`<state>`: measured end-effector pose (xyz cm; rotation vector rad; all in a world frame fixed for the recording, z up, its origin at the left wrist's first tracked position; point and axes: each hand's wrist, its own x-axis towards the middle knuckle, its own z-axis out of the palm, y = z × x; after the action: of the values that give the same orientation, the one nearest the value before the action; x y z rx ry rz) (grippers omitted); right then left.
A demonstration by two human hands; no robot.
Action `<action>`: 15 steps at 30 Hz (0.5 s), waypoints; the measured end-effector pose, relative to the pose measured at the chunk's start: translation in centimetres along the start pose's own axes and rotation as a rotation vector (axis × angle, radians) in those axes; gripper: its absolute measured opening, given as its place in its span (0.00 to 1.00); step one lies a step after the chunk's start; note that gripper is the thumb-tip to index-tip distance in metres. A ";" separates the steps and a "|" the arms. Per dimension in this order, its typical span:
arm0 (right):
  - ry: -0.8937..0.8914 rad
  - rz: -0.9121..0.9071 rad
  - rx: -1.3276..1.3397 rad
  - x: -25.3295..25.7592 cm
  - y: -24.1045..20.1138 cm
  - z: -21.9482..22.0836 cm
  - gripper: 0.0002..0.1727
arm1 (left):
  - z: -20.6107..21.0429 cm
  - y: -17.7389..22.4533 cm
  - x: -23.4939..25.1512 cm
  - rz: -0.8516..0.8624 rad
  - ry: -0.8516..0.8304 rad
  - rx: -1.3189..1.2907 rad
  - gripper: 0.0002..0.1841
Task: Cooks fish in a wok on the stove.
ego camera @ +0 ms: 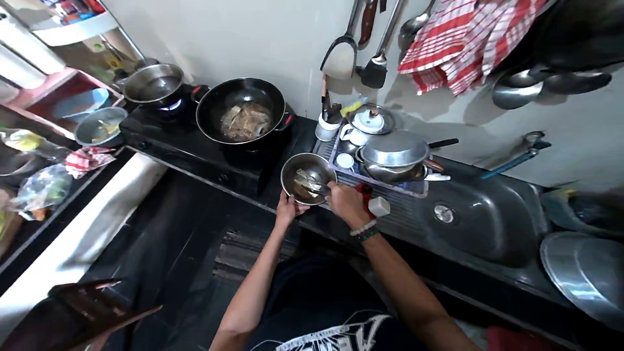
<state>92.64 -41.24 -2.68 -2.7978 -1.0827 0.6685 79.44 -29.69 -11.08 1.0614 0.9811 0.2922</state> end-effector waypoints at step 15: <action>-0.017 -0.020 0.024 -1.0 -0.3 -0.1 0.25 | -0.2 0.0 0.5 0.022 -0.023 -0.015 0.28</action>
<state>91.86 -41.63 -2.12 -2.7618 -1.0967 0.6997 79.53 -29.24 -11.43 1.0609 0.9461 0.3047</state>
